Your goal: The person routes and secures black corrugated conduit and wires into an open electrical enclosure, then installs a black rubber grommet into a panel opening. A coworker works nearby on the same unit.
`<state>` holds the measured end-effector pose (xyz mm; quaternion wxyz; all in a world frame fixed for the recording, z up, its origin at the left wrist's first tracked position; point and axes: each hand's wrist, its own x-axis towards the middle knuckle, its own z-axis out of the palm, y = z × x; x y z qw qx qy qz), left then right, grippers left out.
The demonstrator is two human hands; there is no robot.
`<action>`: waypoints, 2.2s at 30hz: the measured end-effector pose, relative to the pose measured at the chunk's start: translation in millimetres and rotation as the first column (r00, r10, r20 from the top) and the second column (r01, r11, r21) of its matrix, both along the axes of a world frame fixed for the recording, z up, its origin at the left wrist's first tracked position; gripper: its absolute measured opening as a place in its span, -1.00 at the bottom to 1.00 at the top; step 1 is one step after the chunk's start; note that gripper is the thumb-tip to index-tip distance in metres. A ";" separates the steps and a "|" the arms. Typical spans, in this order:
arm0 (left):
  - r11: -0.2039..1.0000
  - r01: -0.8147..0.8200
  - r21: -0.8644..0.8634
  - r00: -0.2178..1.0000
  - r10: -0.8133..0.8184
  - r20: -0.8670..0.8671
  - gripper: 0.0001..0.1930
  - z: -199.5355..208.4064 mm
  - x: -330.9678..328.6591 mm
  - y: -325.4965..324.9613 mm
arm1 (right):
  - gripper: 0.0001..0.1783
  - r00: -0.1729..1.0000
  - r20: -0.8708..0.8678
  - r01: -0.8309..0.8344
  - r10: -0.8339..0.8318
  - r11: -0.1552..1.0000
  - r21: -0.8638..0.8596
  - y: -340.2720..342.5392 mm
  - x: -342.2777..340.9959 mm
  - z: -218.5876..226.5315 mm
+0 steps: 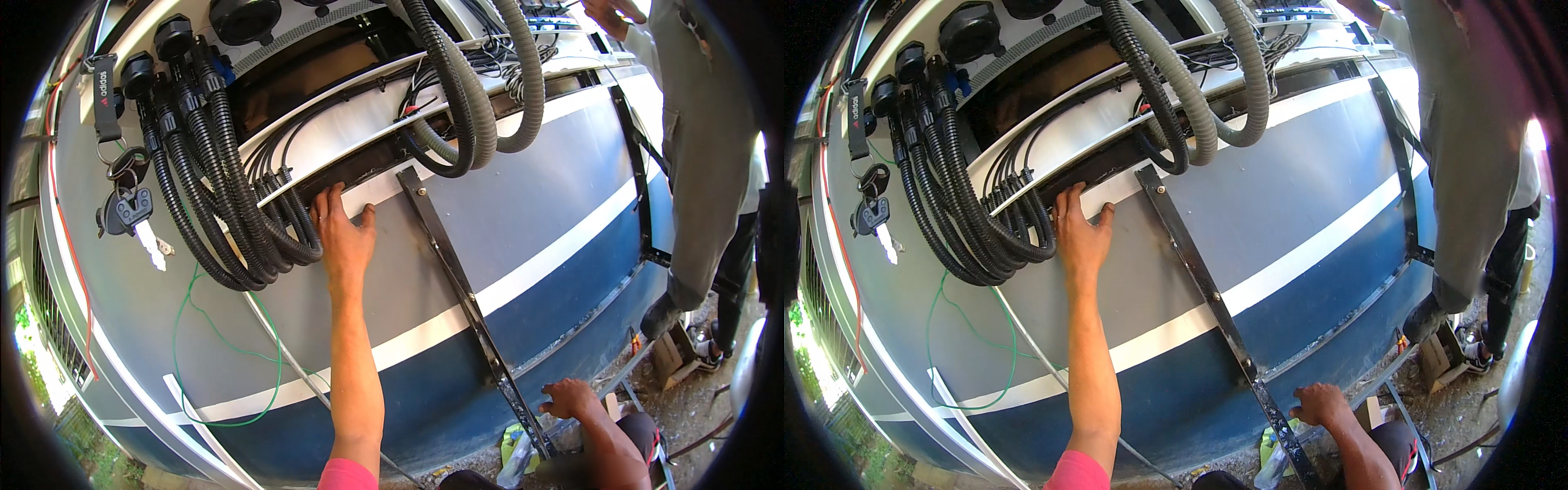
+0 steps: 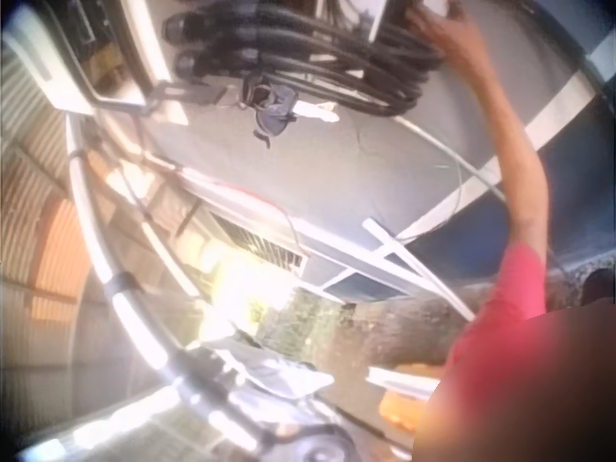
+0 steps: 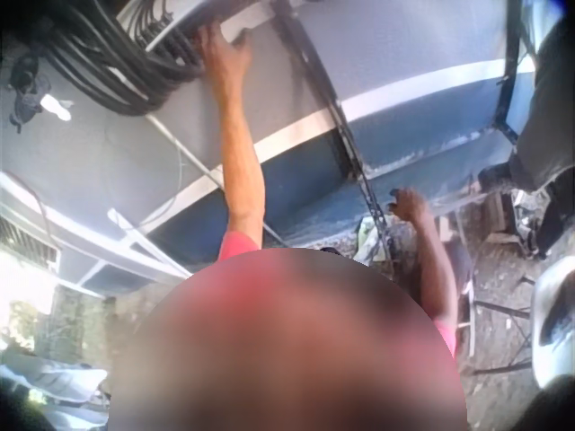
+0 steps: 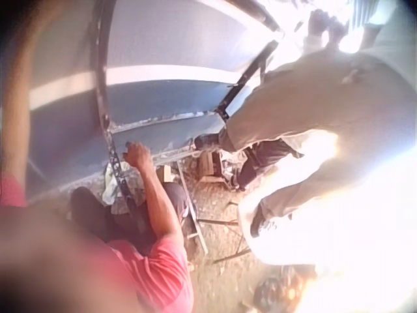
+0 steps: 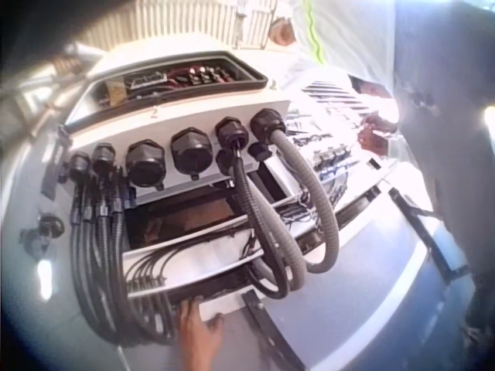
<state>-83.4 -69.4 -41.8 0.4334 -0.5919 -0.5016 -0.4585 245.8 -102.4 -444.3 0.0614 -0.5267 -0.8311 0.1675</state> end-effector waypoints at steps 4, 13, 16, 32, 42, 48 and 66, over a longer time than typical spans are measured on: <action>0.999 -0.009 0.048 1.000 0.010 -0.010 -0.37 -0.2 0.4 -0.2 | -0.40 1.000 -0.023 0.002 -0.002 1.000 0.004 -0.5 0.3 -1.0; 0.999 -0.019 0.047 1.000 0.020 -0.020 -0.37 0.3 -1.7 0.8 | -0.39 1.000 -0.003 0.004 -0.004 1.000 -0.020 -1.0 -0.3 2.8; 0.999 0.013 0.053 1.000 -0.012 -0.008 -0.37 -0.8 0.6 -0.9 | -0.40 1.000 -0.015 0.002 -0.002 1.000 -0.015 0.4 -0.3 0.3; 0.997 0.033 0.070 0.999 -0.033 0.007 -0.43 1.3 4.8 -1.6 | -0.35 0.965 -0.173 -0.232 0.200 0.953 -0.195 13.7 -5.6 -25.1; 1.000 0.023 0.002 0.992 -0.023 0.120 -0.44 15.8 12.8 -4.9 | -0.58 0.810 -0.561 -0.311 0.173 0.937 -0.159 -50.3 -31.1 -83.1; 0.999 -0.016 -0.029 0.990 0.020 0.138 -0.44 23.4 19.4 -9.4 | -0.59 0.838 -0.545 -0.185 0.033 0.956 -0.227 -66.2 -24.1 -42.6; 0.980 -0.130 -0.151 0.973 0.156 0.172 -0.59 4.6 12.8 -18.6 | -0.59 0.857 -0.453 0.167 -0.245 0.964 -0.206 -113.1 44.0 15.2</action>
